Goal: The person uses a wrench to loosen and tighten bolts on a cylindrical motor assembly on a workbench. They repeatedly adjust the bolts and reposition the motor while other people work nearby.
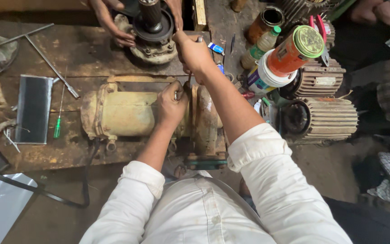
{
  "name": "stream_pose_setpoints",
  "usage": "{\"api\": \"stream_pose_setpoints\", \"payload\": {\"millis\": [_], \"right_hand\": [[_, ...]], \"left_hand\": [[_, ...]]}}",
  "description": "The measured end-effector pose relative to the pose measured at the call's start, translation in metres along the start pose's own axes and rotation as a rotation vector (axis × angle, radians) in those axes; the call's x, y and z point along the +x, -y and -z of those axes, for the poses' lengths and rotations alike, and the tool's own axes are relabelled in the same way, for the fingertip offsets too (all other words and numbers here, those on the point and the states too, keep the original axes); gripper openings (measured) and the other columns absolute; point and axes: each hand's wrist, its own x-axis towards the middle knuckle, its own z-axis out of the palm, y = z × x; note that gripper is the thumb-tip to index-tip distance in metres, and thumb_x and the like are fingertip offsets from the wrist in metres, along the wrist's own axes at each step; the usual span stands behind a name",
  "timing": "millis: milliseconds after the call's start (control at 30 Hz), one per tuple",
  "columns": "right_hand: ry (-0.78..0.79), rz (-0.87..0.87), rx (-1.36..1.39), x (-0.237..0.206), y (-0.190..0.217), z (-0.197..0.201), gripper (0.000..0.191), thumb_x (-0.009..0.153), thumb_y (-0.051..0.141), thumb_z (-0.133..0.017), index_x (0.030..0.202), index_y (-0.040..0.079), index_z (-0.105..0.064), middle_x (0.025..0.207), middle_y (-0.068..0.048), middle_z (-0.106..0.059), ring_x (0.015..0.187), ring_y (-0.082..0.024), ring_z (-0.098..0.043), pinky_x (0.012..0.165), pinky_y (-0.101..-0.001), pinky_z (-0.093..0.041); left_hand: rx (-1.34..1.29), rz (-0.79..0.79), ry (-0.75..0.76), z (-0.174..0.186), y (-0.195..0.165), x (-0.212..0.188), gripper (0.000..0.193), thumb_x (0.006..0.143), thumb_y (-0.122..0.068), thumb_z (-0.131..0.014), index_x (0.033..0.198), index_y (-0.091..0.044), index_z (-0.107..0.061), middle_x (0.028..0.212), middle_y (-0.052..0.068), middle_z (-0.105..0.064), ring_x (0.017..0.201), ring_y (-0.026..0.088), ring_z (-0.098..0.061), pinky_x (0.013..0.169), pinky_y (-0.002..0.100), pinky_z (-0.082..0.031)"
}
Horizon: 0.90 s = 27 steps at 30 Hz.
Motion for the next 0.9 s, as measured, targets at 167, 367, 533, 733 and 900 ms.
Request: {"api": "stream_pose_setpoints", "payload": {"millis": [167, 367, 533, 733, 900], "right_hand": [[0.003, -0.075, -0.048, 0.011, 0.007, 0.003, 0.042, 0.088, 0.045, -0.063, 0.06, 0.017, -0.049, 0.051, 0.003, -0.041, 0.039, -0.013, -0.033, 0.038, -0.033, -0.027], [-0.14, 0.101, -0.124, 0.011, 0.033, -0.003, 0.038, 0.084, 0.058, -0.06, 0.066, 0.026, -0.067, 0.051, 0.006, -0.057, 0.038, -0.01, -0.049, 0.036, -0.0337, -0.04], [0.116, 0.005, 0.195, -0.007, 0.014, 0.023, 0.046, 0.094, 0.047, -0.066, 0.064, 0.019, -0.046, 0.053, 0.005, -0.037, 0.041, -0.012, -0.029, 0.041, -0.0322, -0.023], [0.147, 0.227, 0.288, -0.028, -0.04, 0.044, 0.047, 0.103, 0.039, -0.057, 0.065, 0.014, -0.044, 0.057, 0.004, -0.038, 0.048, -0.011, -0.033, 0.046, -0.03, -0.027], [0.098, 0.425, 0.128, -0.039, -0.061, 0.031, 0.052, 0.108, 0.036, -0.05, 0.063, 0.011, -0.044, 0.058, 0.003, -0.04, 0.052, -0.009, -0.034, 0.05, -0.0288, -0.027]], "left_hand": [[-0.022, 0.013, -0.02, -0.002, 0.008, -0.008, 0.019, 0.087, -0.006, -0.071, 0.084, 0.0, -0.053, 0.077, 0.021, -0.057, 0.071, 0.043, -0.057, 0.062, 0.047, -0.044], [0.136, -0.025, -0.071, -0.007, 0.002, 0.003, 0.029, 0.083, -0.018, -0.072, 0.104, 0.001, -0.068, 0.083, 0.023, -0.065, 0.075, 0.041, -0.065, 0.067, 0.047, -0.051], [0.038, 0.051, 0.173, 0.013, 0.005, -0.006, 0.046, 0.104, -0.037, -0.058, 0.118, 0.007, -0.062, 0.108, 0.027, -0.066, 0.103, 0.045, -0.065, 0.092, 0.047, -0.052], [0.055, 0.065, 0.243, 0.034, 0.007, -0.007, 0.059, 0.112, -0.044, -0.038, 0.137, 0.008, -0.053, 0.143, 0.033, -0.048, 0.129, 0.05, -0.05, 0.109, 0.049, -0.042], [0.104, 0.145, 0.3, 0.049, -0.007, 0.0, 0.056, 0.111, -0.046, -0.032, 0.137, -0.003, -0.055, 0.143, 0.026, -0.052, 0.128, 0.05, -0.052, 0.105, 0.05, -0.043]]}}
